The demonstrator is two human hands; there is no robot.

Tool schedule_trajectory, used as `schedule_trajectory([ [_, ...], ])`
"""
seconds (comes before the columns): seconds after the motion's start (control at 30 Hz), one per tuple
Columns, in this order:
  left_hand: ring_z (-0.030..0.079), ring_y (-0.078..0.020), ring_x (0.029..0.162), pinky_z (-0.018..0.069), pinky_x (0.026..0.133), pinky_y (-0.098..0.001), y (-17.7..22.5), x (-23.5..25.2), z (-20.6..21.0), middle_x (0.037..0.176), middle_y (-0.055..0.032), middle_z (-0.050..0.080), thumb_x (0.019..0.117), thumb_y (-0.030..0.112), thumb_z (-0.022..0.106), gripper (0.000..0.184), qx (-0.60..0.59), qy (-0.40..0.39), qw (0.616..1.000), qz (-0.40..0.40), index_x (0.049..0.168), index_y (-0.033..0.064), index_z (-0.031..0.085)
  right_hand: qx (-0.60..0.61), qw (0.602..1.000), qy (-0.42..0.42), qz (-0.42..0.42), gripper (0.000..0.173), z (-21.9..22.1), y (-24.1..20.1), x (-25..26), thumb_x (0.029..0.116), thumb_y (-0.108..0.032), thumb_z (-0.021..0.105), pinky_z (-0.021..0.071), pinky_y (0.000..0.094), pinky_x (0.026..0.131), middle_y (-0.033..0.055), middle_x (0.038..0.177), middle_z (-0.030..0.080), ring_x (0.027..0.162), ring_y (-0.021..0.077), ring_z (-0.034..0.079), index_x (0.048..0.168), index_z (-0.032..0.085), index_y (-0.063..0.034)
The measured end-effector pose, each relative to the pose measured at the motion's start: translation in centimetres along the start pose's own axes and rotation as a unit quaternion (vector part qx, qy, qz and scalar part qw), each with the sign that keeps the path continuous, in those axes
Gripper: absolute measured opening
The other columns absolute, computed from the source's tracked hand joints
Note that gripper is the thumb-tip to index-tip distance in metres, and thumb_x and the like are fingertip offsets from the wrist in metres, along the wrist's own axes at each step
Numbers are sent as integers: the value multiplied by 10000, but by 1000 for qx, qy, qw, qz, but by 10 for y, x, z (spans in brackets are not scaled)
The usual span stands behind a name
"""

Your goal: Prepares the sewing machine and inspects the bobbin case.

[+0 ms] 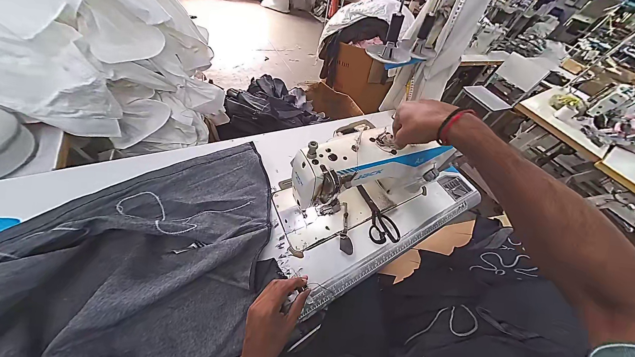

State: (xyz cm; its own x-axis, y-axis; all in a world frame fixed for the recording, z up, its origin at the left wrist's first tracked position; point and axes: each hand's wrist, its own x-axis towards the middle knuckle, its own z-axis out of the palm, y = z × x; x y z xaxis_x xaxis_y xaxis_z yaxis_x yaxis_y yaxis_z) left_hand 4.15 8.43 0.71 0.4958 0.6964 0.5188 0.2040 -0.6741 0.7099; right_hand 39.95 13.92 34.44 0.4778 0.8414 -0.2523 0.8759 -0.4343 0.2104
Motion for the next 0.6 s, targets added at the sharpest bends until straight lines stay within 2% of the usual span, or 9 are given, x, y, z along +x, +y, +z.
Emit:
schedule_trajectory([
  [0.07,702,-15,905,594,817,-205,2,-1,1,1003,66,763,936,324,717,197,-2,-1,1000,-3,1052,180,785,32,999,44,-7,198,1,-6,-1,890,-247,719,488,612,637,146,751,659,746,347,646,790,732,-76],
  [0.13,701,-15,916,596,819,-206,2,0,0,1008,66,761,938,315,714,196,-5,-7,1000,-1,1061,179,784,24,995,81,43,213,4,-2,4,874,-286,688,497,637,655,181,843,678,848,398,674,824,709,-80],
  [0.2,702,-19,927,595,833,-207,0,-1,-2,1010,63,762,936,308,716,196,-5,-6,1000,1,1058,170,785,9,997,54,50,244,6,6,7,874,-259,706,486,657,660,207,822,663,839,418,664,784,679,-34],
  [0.27,701,-13,922,590,831,-201,1,-1,-1,1005,64,764,935,313,715,195,-2,2,1000,0,1050,171,783,5,1000,7,10,222,4,3,1,892,-236,738,486,631,682,170,783,662,794,369,650,783,714,-45],
  [0.33,701,-12,918,591,827,-202,2,-2,0,1003,69,762,939,322,712,197,4,0,1000,-2,1058,182,783,33,999,30,-19,188,5,-3,0,889,-245,731,502,634,682,152,784,677,792,356,662,813,749,-75],
  [0.43,702,-18,918,593,827,-209,1,-2,-1,998,69,762,938,316,709,191,7,-7,1000,4,1053,182,784,32,996,81,34,222,6,3,11,874,-295,708,505,654,685,186,863,687,868,401,677,833,729,-78],
  [0.5,702,-18,923,593,833,-207,-1,-2,-2,1004,72,762,934,311,718,188,1,-5,1000,4,1052,181,785,9,997,58,44,250,8,9,11,861,-275,716,486,645,644,190,792,660,801,402,661,753,676,-53],
  [0.6,701,-17,922,590,834,-204,1,-3,0,1004,72,762,936,310,718,186,0,0,1000,-3,1052,180,784,5,1000,10,5,227,4,1,0,872,-259,749,478,610,646,140,731,646,744,340,638,745,714,-75],
])
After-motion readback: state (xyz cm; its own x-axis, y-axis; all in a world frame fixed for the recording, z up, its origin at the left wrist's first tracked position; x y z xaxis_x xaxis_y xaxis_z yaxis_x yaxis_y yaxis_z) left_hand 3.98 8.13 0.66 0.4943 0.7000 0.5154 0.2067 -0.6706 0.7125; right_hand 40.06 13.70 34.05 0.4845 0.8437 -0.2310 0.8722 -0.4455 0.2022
